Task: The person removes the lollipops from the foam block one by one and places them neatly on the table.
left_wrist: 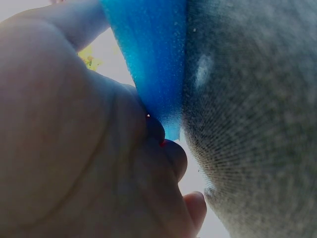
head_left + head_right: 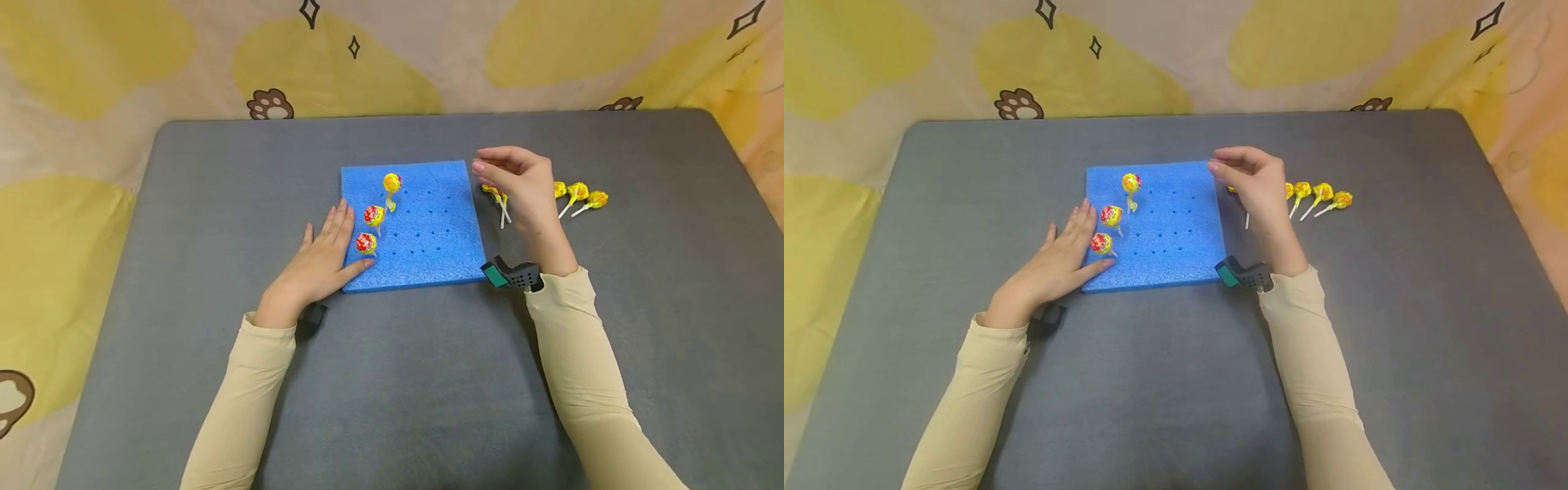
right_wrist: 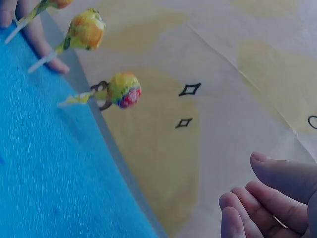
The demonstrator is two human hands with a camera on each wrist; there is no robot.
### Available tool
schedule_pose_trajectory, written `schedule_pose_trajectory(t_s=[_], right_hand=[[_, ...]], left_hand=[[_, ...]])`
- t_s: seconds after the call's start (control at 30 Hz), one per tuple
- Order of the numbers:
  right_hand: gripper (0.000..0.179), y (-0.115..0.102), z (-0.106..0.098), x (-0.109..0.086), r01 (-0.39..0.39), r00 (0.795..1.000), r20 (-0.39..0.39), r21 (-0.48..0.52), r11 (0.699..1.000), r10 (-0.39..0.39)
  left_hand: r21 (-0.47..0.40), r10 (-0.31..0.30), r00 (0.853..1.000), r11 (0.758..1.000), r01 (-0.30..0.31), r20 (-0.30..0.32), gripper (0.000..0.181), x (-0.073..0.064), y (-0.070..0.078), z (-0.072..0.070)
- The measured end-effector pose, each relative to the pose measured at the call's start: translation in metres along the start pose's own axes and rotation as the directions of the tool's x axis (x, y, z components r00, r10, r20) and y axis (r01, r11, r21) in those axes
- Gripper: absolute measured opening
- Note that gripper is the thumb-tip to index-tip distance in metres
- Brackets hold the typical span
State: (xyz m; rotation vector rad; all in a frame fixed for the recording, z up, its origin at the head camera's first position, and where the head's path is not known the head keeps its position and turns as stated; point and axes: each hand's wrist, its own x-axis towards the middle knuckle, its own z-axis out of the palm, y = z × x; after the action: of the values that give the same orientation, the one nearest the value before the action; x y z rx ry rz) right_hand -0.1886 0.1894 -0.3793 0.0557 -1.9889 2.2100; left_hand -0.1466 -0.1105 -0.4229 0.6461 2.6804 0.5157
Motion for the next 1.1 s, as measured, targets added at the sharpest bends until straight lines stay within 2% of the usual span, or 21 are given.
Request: schedule_pose_trajectory(t_s=[0.4,0.6,0.7,0.97,1.1], right_hand=[[0.023,0.005,0.042,0.001,-0.011,0.995,0.101,-0.054,0.998,0.017],[0.028,0.019,0.059,-0.005,-0.057,0.987,0.141,-0.112,0.992,0.073],[0.031,0.029,0.065,-0.007,-0.068,0.986,0.147,-0.091,0.994,0.081],[0.033,0.053,0.074,-0.008,-0.067,0.987,0.152,0.082,0.994,0.053],[0.033,0.057,0.075,-0.009,-0.041,0.988,0.154,0.098,0.994,0.025]], left_hand=[[0.002,-0.007,1.0,1.0,0.007,0.014,0.089,0.0,-0.001,0.002],[-0.004,-0.011,1.0,1.0,0.011,0.01,0.089,0.001,0.001,0.003],[-0.007,-0.015,1.0,1.0,0.015,0.007,0.089,0.001,0.002,0.003],[-0.006,-0.016,1.0,1.0,0.016,0.001,0.089,0.001,0.002,0.002],[-0.005,-0.019,1.0,1.0,0.019,0.004,0.09,0.001,0.002,0.001]])
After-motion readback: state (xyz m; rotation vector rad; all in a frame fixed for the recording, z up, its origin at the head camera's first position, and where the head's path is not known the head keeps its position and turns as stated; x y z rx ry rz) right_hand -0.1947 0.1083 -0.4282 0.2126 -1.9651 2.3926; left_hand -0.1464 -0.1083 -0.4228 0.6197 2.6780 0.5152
